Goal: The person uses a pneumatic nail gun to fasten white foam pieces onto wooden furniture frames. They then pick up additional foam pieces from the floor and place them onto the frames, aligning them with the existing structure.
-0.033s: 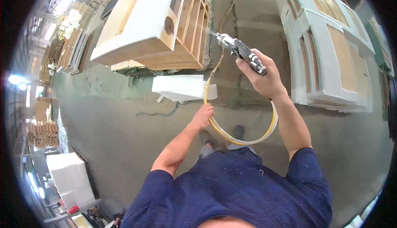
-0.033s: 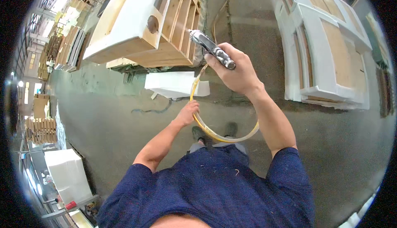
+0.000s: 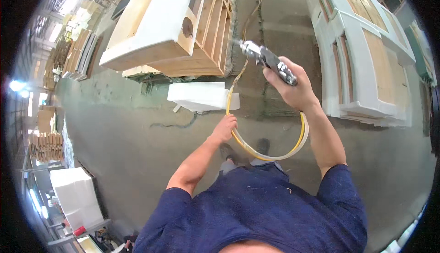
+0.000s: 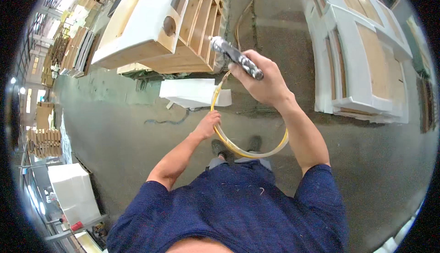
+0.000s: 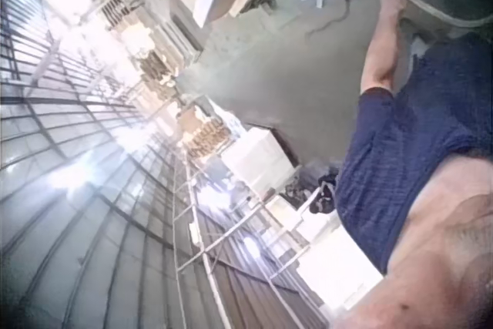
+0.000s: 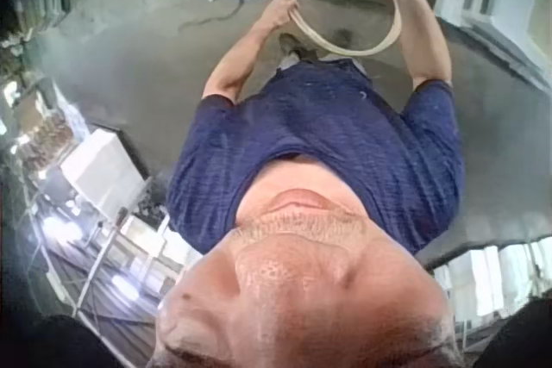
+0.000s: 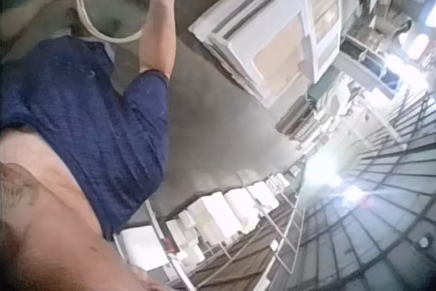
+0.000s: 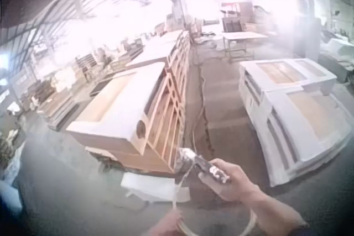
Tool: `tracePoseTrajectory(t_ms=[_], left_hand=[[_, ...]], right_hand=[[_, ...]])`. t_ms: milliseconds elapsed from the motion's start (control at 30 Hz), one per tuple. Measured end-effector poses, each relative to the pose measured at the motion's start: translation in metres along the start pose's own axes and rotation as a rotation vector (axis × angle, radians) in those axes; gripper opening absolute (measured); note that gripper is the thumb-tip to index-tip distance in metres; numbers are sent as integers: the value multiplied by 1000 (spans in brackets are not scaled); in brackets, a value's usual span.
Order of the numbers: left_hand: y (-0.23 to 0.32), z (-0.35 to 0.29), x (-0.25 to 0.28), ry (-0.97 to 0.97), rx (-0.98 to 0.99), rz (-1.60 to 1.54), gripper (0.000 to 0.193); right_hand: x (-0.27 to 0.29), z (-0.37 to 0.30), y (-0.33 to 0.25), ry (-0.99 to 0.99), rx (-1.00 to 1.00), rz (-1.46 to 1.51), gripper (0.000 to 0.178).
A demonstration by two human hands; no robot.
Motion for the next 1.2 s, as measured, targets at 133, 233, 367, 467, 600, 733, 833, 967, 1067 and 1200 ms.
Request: tracePoseTrajectory(t_ms=[133,233,367,467,600,733,833,967,1067,1200], left_hand=[[-2,5,-16,72,-44,20,18],[0,11,-24,74,-55,6,17],[14,15,-33,54,-49,-42,20],[19,15,-37,129,-93,-28,15],[14,4,-47,134,-79,-42,14],[15,-25,-82,-17,-76,53,10],[4,-60,-112,8,-29,-35,8],[-20,-83,-121,-73,-33,-78,14],[-38,-88,-118,-129,-2,-78,14],[-55,-95,-112,-162,-14,-81,11]], right_hand=[[3,-14,-1,-19,58,-24,18],[6,-20,10,-85,-25,-2,20],[-7,-36,3,-168,-25,-21,23],[-7,-35,-19,-134,4,0,26],[-17,-31,-33,-136,-17,-21,29],[-55,-25,-39,-133,81,-157,31],[-97,-13,-54,-173,136,-226,33],[-173,12,-94,-186,381,-299,29],[-231,26,-128,-252,477,-367,34],[-300,41,-160,-368,535,-441,49]])
Point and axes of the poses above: each hand's wrist, its own z-axis towards the middle knuckle, its own x-axis out of the back of the hand, y = z × x, the point moved 4 cm from there along z, towards the middle knuckle, and after that the axes turned 3 degrees about -x, right-handed, at the moved point
